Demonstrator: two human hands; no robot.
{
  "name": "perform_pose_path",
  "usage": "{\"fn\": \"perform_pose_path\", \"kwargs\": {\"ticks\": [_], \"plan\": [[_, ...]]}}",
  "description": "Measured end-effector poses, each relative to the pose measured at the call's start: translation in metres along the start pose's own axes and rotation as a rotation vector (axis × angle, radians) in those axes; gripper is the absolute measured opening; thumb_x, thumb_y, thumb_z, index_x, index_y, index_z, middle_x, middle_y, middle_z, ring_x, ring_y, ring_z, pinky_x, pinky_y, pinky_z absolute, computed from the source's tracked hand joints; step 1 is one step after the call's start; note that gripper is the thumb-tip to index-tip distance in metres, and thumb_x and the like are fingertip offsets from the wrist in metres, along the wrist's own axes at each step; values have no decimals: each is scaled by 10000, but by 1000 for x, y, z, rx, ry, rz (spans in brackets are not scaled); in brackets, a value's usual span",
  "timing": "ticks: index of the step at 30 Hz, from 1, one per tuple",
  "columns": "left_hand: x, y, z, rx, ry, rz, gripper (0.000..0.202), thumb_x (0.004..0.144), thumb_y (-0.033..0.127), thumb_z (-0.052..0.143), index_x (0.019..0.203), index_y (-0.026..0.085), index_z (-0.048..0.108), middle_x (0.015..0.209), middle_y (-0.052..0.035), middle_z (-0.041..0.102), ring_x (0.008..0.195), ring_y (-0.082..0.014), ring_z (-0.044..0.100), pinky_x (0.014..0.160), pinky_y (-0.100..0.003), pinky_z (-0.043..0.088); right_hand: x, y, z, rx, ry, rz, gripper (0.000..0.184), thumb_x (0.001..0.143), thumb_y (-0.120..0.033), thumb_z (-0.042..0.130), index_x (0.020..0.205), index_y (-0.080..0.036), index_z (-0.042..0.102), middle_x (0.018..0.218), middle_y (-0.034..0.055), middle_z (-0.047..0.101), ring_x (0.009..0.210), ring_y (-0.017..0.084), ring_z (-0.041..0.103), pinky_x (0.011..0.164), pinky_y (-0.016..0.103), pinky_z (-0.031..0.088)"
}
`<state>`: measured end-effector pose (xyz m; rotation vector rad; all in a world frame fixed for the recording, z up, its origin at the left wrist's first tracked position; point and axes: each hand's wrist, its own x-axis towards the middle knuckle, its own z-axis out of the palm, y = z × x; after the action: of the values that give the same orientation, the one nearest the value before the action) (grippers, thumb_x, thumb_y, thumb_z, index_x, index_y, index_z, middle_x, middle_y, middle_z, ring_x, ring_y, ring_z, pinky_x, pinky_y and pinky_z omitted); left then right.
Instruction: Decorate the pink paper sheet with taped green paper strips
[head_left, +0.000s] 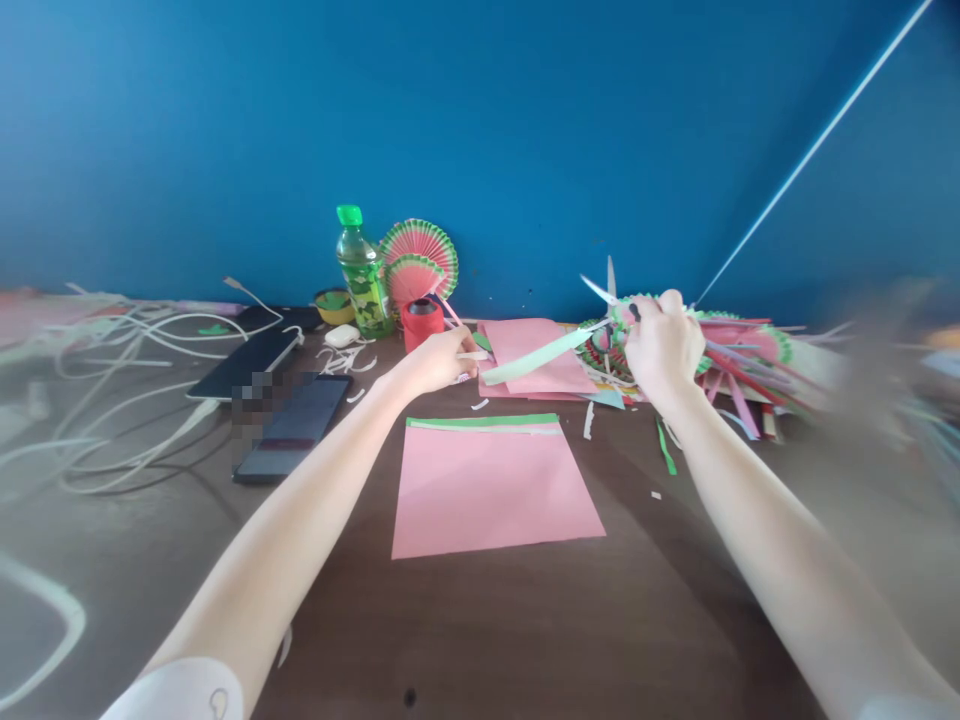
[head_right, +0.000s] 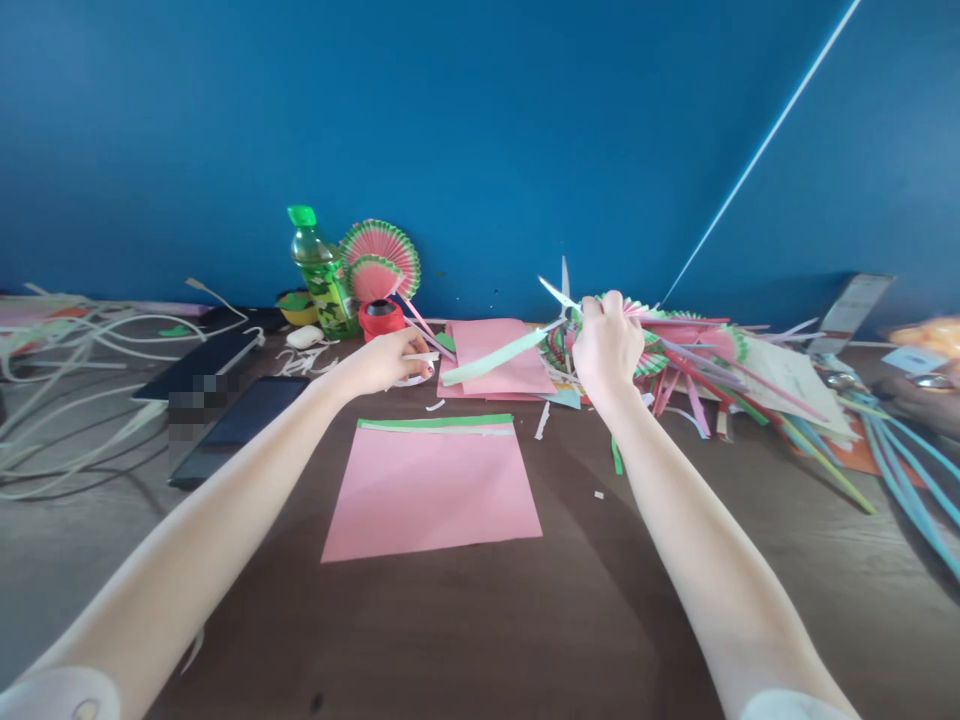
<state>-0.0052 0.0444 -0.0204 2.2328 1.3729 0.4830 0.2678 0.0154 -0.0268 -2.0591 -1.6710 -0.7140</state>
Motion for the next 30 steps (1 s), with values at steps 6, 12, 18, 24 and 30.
{"fn": "perform_pose_path", "kwargs": {"ticks": [6,12,18,24,30], "plan": [[-1,1,-2,-19,-12,-15,97,717,243,522,785,185,483,703,-8,637,541,-112,535,507,-215,347,1,4,-6,132,85,54,390,833,-178,298,1174,-163,487,1042,156,458,844,266,504,756,406,316],[-1,-1,-2,-31,-5,-13,158,731,308,515,821,179,497,731,-30,636,561,-126,547,486,-216,351,5,10,-13,297,47,126,424,799,-170,352,1207,-141,466,1096,177,428,903,285,510,732,388,369],[0,-4,-6,-35,-90,42,225,698,333,542,868,192,498,823,-19,640,625,-142,567,479,-209,366,10,6,-5,611,-271,-53,366,685,-180,495,1033,-148,605,879,97,589,752,229,572,697,347,421],[-3,0,-12,-8,-208,93,221,713,331,518,886,195,498,820,-10,643,670,-148,572,501,-208,355,5,-6,-3,1063,-732,-93,301,695,-221,482,961,-186,619,812,36,656,648,159,550,557,259,403],[-7,4,-14,4,-207,78,217,719,348,523,879,204,503,772,6,640,623,-128,563,490,-196,354,0,-11,-13,1238,-985,-97,342,740,-321,489,1018,-147,586,865,68,598,655,135,493,554,245,378]]}}
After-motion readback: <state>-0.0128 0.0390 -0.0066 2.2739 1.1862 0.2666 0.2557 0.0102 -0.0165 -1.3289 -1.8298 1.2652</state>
